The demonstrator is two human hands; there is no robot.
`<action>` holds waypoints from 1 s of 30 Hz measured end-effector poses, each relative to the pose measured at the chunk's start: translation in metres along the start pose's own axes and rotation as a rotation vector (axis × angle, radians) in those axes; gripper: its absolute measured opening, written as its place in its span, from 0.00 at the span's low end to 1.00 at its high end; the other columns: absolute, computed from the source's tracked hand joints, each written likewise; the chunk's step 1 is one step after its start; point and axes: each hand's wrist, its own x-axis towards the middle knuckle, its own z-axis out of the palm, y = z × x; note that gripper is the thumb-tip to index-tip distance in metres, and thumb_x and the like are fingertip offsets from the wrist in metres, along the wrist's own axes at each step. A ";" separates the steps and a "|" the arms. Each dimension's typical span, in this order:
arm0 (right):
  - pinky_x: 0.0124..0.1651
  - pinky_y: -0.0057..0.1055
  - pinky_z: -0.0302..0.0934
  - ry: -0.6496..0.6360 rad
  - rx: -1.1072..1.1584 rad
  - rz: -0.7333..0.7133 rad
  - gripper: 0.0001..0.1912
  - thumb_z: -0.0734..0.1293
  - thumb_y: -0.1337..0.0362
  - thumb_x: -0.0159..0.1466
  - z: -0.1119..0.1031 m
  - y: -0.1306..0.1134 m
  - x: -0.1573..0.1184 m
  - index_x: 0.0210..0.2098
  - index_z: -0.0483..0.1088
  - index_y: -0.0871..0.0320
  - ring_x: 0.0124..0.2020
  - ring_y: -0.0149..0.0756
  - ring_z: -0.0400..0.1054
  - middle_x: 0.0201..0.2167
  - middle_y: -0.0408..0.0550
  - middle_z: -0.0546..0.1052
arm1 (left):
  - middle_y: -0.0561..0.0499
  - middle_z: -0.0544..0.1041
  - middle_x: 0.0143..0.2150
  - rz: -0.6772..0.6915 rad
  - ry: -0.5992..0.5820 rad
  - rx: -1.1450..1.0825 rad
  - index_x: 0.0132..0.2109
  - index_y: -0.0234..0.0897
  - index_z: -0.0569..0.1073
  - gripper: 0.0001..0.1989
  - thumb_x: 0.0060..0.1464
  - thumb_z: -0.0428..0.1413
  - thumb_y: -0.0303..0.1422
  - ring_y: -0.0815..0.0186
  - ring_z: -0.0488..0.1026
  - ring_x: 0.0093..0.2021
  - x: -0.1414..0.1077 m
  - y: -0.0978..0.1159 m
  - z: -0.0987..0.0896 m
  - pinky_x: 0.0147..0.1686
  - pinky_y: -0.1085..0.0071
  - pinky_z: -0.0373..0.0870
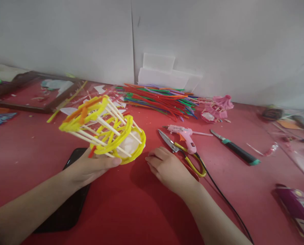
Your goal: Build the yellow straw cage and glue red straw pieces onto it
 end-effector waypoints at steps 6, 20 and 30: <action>0.43 0.38 0.71 0.044 -0.045 0.067 0.10 0.62 0.74 0.63 0.001 -0.003 0.002 0.40 0.72 0.60 0.37 0.40 0.74 0.37 0.53 0.78 | 0.48 0.80 0.51 0.010 -0.022 -0.047 0.50 0.46 0.76 0.24 0.44 0.66 0.31 0.53 0.74 0.56 0.001 0.004 0.003 0.58 0.57 0.69; 0.42 0.36 0.72 0.126 -0.029 0.084 0.10 0.61 0.72 0.65 -0.004 -0.003 0.004 0.40 0.74 0.60 0.36 0.39 0.75 0.35 0.52 0.79 | 0.49 0.79 0.53 0.137 0.119 -0.002 0.53 0.45 0.74 0.24 0.47 0.67 0.31 0.56 0.74 0.56 0.005 -0.006 -0.003 0.59 0.61 0.69; 0.45 0.33 0.70 0.372 0.228 0.300 0.07 0.66 0.68 0.65 -0.009 -0.013 0.004 0.38 0.77 0.55 0.39 0.36 0.76 0.36 0.46 0.81 | 0.45 0.80 0.51 0.214 0.182 0.139 0.49 0.38 0.76 0.21 0.46 0.67 0.32 0.54 0.76 0.53 0.010 -0.004 0.003 0.57 0.58 0.71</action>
